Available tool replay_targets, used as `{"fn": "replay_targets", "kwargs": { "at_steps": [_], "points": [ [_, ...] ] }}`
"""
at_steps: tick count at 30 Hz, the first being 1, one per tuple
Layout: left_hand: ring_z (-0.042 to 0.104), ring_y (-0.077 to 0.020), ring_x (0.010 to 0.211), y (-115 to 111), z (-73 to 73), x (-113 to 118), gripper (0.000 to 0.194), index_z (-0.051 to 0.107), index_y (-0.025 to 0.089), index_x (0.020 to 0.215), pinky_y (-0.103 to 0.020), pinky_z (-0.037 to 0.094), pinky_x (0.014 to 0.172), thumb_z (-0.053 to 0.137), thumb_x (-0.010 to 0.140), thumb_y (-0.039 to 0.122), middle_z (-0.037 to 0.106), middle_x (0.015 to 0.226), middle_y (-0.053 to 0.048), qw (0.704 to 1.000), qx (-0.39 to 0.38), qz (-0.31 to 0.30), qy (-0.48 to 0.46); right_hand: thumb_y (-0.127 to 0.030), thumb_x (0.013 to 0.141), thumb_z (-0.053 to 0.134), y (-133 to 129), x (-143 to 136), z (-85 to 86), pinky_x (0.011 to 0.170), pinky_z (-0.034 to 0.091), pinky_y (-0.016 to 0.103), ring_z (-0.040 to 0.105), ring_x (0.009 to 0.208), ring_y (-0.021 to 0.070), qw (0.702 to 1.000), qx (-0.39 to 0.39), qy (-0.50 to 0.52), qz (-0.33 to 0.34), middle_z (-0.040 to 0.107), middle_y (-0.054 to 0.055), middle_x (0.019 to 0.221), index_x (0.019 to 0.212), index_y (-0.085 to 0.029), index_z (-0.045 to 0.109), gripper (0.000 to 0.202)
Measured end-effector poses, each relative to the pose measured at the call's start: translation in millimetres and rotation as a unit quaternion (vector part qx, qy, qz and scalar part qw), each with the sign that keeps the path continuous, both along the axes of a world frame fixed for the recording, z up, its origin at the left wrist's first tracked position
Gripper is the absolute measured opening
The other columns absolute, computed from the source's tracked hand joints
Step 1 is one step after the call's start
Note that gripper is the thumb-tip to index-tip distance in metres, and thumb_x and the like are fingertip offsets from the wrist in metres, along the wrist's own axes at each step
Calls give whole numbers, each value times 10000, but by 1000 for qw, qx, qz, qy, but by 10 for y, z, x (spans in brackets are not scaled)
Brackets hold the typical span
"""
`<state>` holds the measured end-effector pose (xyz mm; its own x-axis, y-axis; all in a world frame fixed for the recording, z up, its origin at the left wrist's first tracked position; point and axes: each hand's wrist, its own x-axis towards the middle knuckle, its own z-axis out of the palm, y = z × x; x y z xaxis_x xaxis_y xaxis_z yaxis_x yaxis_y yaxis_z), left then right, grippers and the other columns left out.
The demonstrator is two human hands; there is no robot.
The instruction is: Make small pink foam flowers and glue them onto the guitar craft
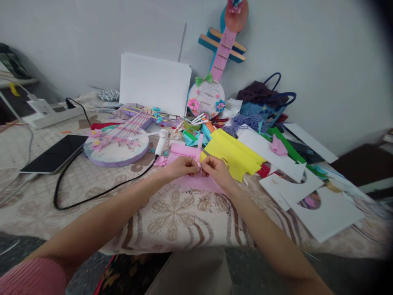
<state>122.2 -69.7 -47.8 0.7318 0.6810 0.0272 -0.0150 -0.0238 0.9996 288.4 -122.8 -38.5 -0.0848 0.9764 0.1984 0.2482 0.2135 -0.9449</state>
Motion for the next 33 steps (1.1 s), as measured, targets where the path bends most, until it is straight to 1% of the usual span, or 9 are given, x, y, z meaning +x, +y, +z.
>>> {"fn": "replay_targets", "kwargs": {
  "at_steps": [4, 9, 15, 18, 22, 25, 28, 30, 33],
  "points": [
    [509, -68, 553, -5, 14, -7, 262, 564, 106, 684, -212, 401, 559, 706, 647, 322, 564, 606, 7, 1000, 11, 7, -7, -319, 761, 581, -5, -5, 6, 495, 424, 235, 516, 481, 102, 1000, 2, -3, 6, 544, -37, 528, 684, -184, 509, 170],
    [496, -60, 555, -11, 57, -24, 278, 560, 116, 720, -202, 384, 550, 674, 692, 369, 560, 626, 11, 1000, -10, 26, -3, -343, 763, 583, -3, 7, 8, 486, 426, 232, 516, 474, 99, 1000, 11, -1, 15, 532, -38, 524, 684, -181, 514, 193],
    [498, -60, 590, 22, 21, -22, 283, 540, 124, 732, -205, 395, 587, 671, 702, 374, 558, 654, 15, 997, 5, 39, -68, -455, 796, 539, 1, -2, -1, 457, 421, 226, 536, 471, 98, 999, -19, 34, 19, 549, -25, 587, 746, -179, 527, 281],
    [502, -62, 586, 19, 28, -20, 310, 544, 124, 729, -209, 397, 584, 687, 680, 394, 564, 654, 13, 998, 1, 42, -57, -436, 781, 567, 0, -1, -6, 480, 429, 231, 536, 496, 105, 999, -17, 23, 29, 550, -26, 582, 775, -182, 525, 257],
    [510, -73, 555, -19, 83, -23, 387, 564, 118, 700, -208, 378, 529, 638, 693, 497, 577, 627, -7, 997, -27, 75, 12, -334, 792, 555, -25, -7, 16, 533, 438, 255, 530, 550, 121, 995, 69, -65, -20, 557, -9, 632, 791, -191, 538, 144],
    [514, -81, 535, -38, 111, -28, 459, 590, 103, 678, -211, 345, 490, 556, 735, 558, 587, 615, -32, 993, -76, 75, 44, -246, 816, 510, -63, -27, 60, 661, 446, 290, 547, 693, 149, 962, 185, -194, -61, 582, 36, 786, 794, -199, 583, 89],
    [519, -70, 553, -33, 104, -28, 384, 607, 97, 693, -208, 359, 525, 653, 684, 478, 601, 648, -32, 990, -132, 40, 0, -204, 833, 471, -91, -47, 91, 721, 443, 303, 552, 792, 170, 936, 241, -251, -45, 579, 56, 870, 820, -206, 606, 135],
    [517, -61, 560, -23, 91, -23, 341, 603, 98, 698, -204, 367, 546, 695, 656, 424, 598, 650, -23, 989, -144, 34, -32, -214, 831, 474, -89, -48, 90, 672, 455, 286, 562, 799, 171, 946, 228, -224, -56, 574, 62, 906, 863, -206, 600, 130],
    [490, -52, 535, -16, 76, -14, 341, 575, 108, 687, -199, 356, 529, 675, 676, 434, 586, 631, -11, 992, -109, 43, -46, -304, 826, 502, -58, -31, 62, 545, 456, 256, 570, 686, 151, 982, 135, -119, -63, 588, 52, 843, 867, -196, 577, 138]
  ]
}}
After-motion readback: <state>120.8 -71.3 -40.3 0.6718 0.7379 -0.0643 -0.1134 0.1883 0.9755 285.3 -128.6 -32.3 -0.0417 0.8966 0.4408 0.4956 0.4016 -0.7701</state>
